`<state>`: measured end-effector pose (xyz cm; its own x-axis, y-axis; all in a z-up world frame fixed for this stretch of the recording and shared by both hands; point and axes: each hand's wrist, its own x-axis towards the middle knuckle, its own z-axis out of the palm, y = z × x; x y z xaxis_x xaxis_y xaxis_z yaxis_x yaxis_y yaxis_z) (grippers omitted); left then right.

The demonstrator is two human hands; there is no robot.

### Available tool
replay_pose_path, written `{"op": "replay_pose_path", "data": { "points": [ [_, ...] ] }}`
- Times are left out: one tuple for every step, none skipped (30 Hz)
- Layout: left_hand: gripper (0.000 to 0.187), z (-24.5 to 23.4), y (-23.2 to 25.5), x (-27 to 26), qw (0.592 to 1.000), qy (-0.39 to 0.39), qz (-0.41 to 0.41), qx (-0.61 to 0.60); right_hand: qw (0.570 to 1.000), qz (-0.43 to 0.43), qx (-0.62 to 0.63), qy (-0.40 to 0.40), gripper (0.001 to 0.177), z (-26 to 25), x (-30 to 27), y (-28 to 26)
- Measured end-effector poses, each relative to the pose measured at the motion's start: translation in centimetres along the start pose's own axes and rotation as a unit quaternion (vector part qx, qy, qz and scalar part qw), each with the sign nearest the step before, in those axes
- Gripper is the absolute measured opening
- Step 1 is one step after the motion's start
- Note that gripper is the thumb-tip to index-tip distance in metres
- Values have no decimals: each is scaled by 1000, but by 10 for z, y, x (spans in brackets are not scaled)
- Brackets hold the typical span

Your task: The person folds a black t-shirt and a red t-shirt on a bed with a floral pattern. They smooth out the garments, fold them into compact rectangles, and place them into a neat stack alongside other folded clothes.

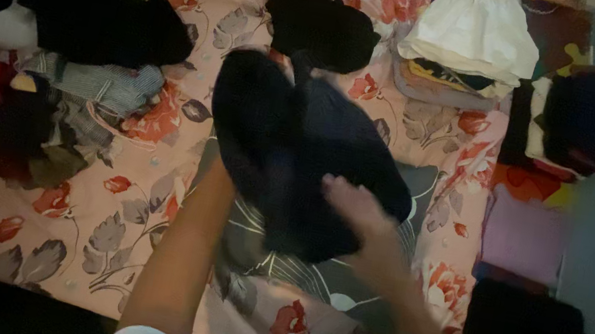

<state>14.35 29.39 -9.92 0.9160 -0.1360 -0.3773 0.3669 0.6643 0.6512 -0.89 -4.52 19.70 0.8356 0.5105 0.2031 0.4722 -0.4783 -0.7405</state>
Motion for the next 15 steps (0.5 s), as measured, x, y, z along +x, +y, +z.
{"op": "replay_pose_path", "data": {
  "points": [
    [52, -4, -4, -2, 999, 16, -15, -27, 998, -11, -67, -17, 85, 20, -2, 4],
    [50, -8, -12, -10, 997, 35, -31, -54, 989, 15, -121, -81, 82, 48, -5, 12],
    [49, -9, -19, -21, 994, 53, -46, -82, 973, 41, -174, -145, 80, 74, -9, 25],
    [49, -9, -26, -36, 989, 72, -63, -109, 973, 40, -163, -159, 78, 98, -21, 37],
    [51, -14, -36, -70, 987, 135, -60, -58, 972, 39, -153, -174, 76, 119, -33, 47],
    [61, -18, -41, -103, 968, 209, -127, -56, 971, 36, -144, -188, 74, 132, -41, 57],
    [65, -16, -49, -132, 972, 207, -95, -63, 966, 41, -139, -213, 73, 140, -46, 62],
    [69, -12, -52, -156, 974, 206, -62, -70, 961, 43, -134, -237, 72, 146, -49, 61],
    [67, -5, -54, -173, 973, 223, -41, -33, 956, 46, -129, -262, 72, 147, -50, 56],
    [65, 3, -59, -191, 971, 239, -18, 4, 954, 58, -115, -270, 75, 143, -49, 53],
    [64, 13, -64, -204, 966, 255, 4, 41, 953, 70, -101, -279, 79, 138, -45, 50],
    [63, 24, -70, -212, 945, 278, 76, 154, 950, 82, -88, -288, 83, 133, -40, 50],
    [63, 36, -76, -219, 906, 298, 145, 264, 940, 87, -89, -318, 76, 129, -35, 52],
    [64, 45, -79, -223, 849, 312, 210, 371, 929, 92, -91, -347, 70, 127, -31, 56],
    [62, 53, -80, -227, 839, 339, 213, 369, 917, 98, -93, -376, 64, 127, -30, 62]
  ]
}}
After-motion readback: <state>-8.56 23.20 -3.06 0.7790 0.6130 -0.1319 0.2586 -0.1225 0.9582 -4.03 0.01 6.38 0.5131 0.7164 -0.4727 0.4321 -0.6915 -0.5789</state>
